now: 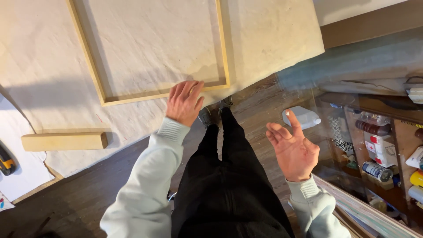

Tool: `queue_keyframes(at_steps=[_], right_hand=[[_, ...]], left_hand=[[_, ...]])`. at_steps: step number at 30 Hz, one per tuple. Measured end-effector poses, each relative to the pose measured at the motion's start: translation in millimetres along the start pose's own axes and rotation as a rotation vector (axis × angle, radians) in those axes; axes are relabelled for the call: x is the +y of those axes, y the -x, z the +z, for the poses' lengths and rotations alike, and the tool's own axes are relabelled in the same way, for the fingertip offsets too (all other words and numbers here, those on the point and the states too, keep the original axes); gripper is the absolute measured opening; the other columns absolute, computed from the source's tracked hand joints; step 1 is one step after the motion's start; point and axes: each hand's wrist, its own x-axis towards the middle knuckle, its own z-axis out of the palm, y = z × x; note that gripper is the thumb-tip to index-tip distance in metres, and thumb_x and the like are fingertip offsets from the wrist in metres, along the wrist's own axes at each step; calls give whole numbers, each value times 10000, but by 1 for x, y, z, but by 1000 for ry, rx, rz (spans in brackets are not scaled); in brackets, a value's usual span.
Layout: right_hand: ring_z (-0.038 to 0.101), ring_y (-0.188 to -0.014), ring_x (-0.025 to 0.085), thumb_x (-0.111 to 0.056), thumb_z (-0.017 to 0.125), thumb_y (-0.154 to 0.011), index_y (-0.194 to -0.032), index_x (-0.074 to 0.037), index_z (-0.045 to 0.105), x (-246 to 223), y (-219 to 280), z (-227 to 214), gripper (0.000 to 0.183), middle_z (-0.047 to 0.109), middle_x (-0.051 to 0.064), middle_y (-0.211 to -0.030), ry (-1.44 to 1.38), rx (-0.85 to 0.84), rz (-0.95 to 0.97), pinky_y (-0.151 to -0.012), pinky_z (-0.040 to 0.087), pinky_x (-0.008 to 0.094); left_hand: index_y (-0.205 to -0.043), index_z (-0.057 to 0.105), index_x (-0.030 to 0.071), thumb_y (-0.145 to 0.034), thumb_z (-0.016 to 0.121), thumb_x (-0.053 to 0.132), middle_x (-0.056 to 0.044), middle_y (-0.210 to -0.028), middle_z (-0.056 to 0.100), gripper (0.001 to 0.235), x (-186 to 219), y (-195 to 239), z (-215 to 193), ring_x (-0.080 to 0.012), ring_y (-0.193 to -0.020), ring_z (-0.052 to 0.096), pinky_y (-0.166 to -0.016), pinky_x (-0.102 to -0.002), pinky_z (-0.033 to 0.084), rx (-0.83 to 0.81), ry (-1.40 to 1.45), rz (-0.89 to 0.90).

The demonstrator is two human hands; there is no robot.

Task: Applying glue and assembling the corners of a wooden picture frame.

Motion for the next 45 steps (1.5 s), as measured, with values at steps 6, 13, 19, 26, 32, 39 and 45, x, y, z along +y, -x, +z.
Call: queue_keyframes(at_steps=[6, 13, 19, 26, 32, 39, 45], right_hand=[[534, -1401, 368, -562, 562, -955, -1679, -69, 289, 13, 8, 4, 918, 641, 249, -1415, 188, -86, -104, -1225, 353, 471], [539, -1362, 336, -259, 617, -987, -1634, -29, 402, 15, -88, 43, 720, 615, 214, -1454, 957, -248, -172, -1231, 382, 430], [616, -1428, 327, -114, 625, -1027, -1664, -53, 259, 39, -135, 50, 738, 622, 170, -1525, 1293, -327, -270, -1234, 463, 426], [614, -1382, 302, -122, 666, -1056, -1661, -46, 191, 54, -141, 42, 773, 611, 228, -1474, 1132, -265, -221, -1171, 518, 413], [625, -1378, 307, -167, 713, -1036, -1677, -36, 183, 53, -141, 45, 841, 642, 241, -1418, 1123, -222, -206, -1206, 522, 425], [637, -1343, 304, -157, 756, -975, -1661, -49, 205, 43, -144, 48, 886, 685, 181, -1376, 1380, -248, -287, -1248, 439, 456], [647, -1350, 306, -38, 746, -947, -1635, -45, 268, 48, -144, 37, 838, 633, 190, -1456, 1327, -256, -317, -1164, 552, 411]], left_hand=[[-1203, 683, 108, -883, 771, 171, -41, -1121, 634, 338, 3, 0, 22, -274, -1077, 618, -947, -442, 466, 3, 55, 10], [-1142, 692, 131, -925, 791, 164, -25, -1115, 613, 241, 8, -3, 35, -272, -1034, 597, -950, -456, 447, 133, 78, -48], [-1128, 689, 137, -895, 829, 174, -26, -1112, 610, 274, 5, -2, 43, -285, -1007, 593, -922, -458, 439, 189, 96, -98], [-1121, 698, 141, -894, 846, 173, -6, -1113, 611, 273, 8, -7, 43, -259, -1018, 604, -936, -451, 431, 193, 96, -120], [-1104, 708, 150, -873, 851, 175, 16, -1113, 624, 272, 11, -9, 47, -236, -1021, 610, -969, -451, 417, 188, 85, -138], [-1126, 701, 155, -871, 853, 188, 13, -1132, 609, 298, 8, -6, 50, -231, -1044, 613, -1015, -464, 403, 188, 53, -122], [-1155, 697, 129, -880, 863, 228, -11, -1141, 589, 336, 9, -7, 45, -241, -1052, 601, -1064, -506, 388, 186, 44, -89]])
